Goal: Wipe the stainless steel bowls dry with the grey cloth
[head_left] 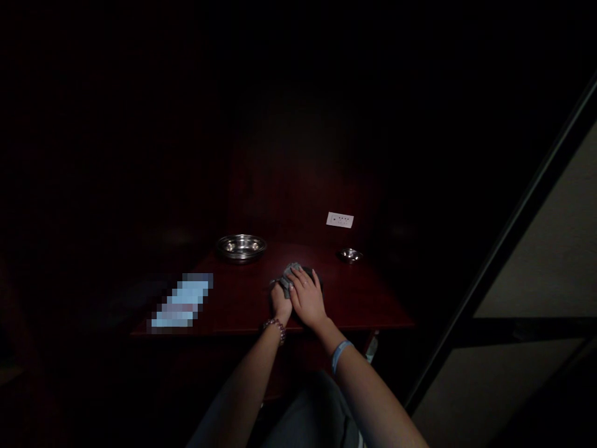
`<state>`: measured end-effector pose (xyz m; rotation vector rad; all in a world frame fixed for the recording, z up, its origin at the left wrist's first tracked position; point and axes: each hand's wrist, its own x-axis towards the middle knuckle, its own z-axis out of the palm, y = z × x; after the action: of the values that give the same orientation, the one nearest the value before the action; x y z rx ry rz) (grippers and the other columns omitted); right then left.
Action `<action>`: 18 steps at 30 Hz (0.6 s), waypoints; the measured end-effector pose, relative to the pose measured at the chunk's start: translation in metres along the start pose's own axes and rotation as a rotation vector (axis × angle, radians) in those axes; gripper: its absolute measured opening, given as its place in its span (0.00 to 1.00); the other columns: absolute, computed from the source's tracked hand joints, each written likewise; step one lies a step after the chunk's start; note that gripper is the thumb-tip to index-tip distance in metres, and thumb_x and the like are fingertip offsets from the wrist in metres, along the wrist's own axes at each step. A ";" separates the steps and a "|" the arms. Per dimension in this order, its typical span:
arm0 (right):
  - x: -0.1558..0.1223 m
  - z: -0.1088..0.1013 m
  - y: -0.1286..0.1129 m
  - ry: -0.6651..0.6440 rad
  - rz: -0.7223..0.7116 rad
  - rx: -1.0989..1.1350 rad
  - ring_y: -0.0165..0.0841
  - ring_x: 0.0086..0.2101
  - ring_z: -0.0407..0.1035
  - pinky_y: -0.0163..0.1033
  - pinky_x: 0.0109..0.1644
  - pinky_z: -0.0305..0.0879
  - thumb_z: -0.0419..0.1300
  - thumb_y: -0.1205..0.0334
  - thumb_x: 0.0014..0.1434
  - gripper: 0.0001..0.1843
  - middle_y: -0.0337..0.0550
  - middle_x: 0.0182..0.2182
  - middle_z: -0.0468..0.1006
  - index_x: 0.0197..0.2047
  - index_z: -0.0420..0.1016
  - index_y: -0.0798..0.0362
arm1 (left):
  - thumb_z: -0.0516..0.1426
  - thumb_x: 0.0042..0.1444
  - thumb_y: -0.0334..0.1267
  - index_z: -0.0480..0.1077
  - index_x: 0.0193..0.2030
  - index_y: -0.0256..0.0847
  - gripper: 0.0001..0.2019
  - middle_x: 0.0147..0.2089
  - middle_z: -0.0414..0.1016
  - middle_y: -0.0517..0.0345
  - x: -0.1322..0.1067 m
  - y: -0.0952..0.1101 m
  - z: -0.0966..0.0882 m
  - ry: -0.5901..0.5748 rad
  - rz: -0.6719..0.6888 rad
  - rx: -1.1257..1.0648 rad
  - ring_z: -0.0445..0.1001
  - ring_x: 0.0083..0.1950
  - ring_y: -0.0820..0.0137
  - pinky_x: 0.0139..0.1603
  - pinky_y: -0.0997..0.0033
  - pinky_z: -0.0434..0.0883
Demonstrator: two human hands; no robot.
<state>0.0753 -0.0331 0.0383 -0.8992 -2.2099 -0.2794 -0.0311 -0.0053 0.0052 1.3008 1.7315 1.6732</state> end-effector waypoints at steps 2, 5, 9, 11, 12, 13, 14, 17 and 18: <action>-0.012 -0.005 0.004 -0.021 -0.004 -0.007 0.35 0.67 0.49 0.49 0.72 0.30 0.43 0.60 0.69 0.25 0.41 0.67 0.59 0.68 0.57 0.46 | 0.51 0.55 0.31 0.69 0.27 0.38 0.09 0.33 0.77 0.45 0.001 0.000 0.002 0.001 -0.014 -0.002 0.73 0.31 0.66 0.35 0.69 0.66; -0.031 -0.010 0.012 -0.068 0.017 -0.025 0.35 0.68 0.44 0.50 0.72 0.30 0.42 0.59 0.69 0.28 0.42 0.70 0.52 0.71 0.48 0.47 | 0.47 0.58 0.31 0.68 0.30 0.38 0.11 0.34 0.77 0.47 0.003 0.001 0.005 0.050 -0.043 -0.020 0.74 0.32 0.68 0.35 0.71 0.68; -0.050 -0.009 0.014 -0.087 0.129 -0.061 0.36 0.70 0.38 0.55 0.71 0.31 0.41 0.59 0.69 0.31 0.44 0.71 0.45 0.73 0.38 0.50 | 0.45 0.61 0.36 0.68 0.33 0.39 0.12 0.33 0.77 0.48 0.004 0.002 0.007 0.094 -0.067 -0.018 0.75 0.33 0.67 0.36 0.71 0.68; -0.056 -0.006 0.012 -0.086 0.201 -0.063 0.36 0.70 0.36 0.57 0.71 0.32 0.40 0.58 0.69 0.31 0.45 0.71 0.44 0.73 0.35 0.51 | 0.45 0.62 0.38 0.68 0.33 0.39 0.14 0.33 0.77 0.47 0.004 0.003 0.007 0.097 -0.065 -0.010 0.75 0.33 0.65 0.36 0.70 0.68; -0.058 -0.005 0.011 -0.085 0.239 -0.059 0.36 0.70 0.36 0.57 0.71 0.32 0.39 0.58 0.70 0.31 0.45 0.71 0.43 0.73 0.35 0.51 | 0.44 0.62 0.38 0.68 0.32 0.39 0.14 0.33 0.76 0.46 0.004 0.003 0.007 0.099 -0.061 -0.007 0.76 0.34 0.65 0.36 0.69 0.68; -0.059 -0.003 0.011 -0.083 0.277 -0.053 0.36 0.70 0.35 0.57 0.71 0.32 0.38 0.57 0.70 0.31 0.46 0.71 0.42 0.73 0.35 0.52 | 0.44 0.62 0.39 0.68 0.32 0.39 0.15 0.33 0.76 0.46 0.004 0.003 0.006 0.101 -0.057 -0.003 0.75 0.34 0.64 0.37 0.69 0.68; -0.061 -0.002 0.010 -0.078 0.317 -0.044 0.37 0.70 0.35 0.57 0.71 0.33 0.38 0.56 0.70 0.31 0.47 0.71 0.41 0.73 0.34 0.52 | 0.44 0.62 0.39 0.68 0.32 0.39 0.15 0.33 0.76 0.46 0.004 0.003 0.006 0.102 -0.051 0.001 0.75 0.34 0.64 0.37 0.69 0.68; -0.063 0.003 0.012 -0.053 0.423 0.003 0.36 0.70 0.35 0.56 0.71 0.34 0.36 0.55 0.70 0.32 0.49 0.71 0.41 0.73 0.32 0.54 | 0.43 0.62 0.39 0.68 0.32 0.39 0.15 0.32 0.76 0.46 0.005 0.002 0.007 0.107 -0.037 0.006 0.75 0.33 0.64 0.37 0.68 0.67; -0.063 0.004 0.014 -0.047 0.452 0.029 0.35 0.70 0.36 0.55 0.71 0.35 0.36 0.54 0.70 0.32 0.50 0.71 0.41 0.73 0.32 0.54 | 0.43 0.62 0.39 0.68 0.32 0.39 0.15 0.33 0.76 0.46 0.005 0.001 0.007 0.108 -0.034 0.007 0.74 0.33 0.64 0.37 0.67 0.67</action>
<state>0.1136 -0.0539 -0.0092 -1.3645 -1.9771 -0.0115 -0.0278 0.0026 0.0066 1.1972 1.8109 1.7490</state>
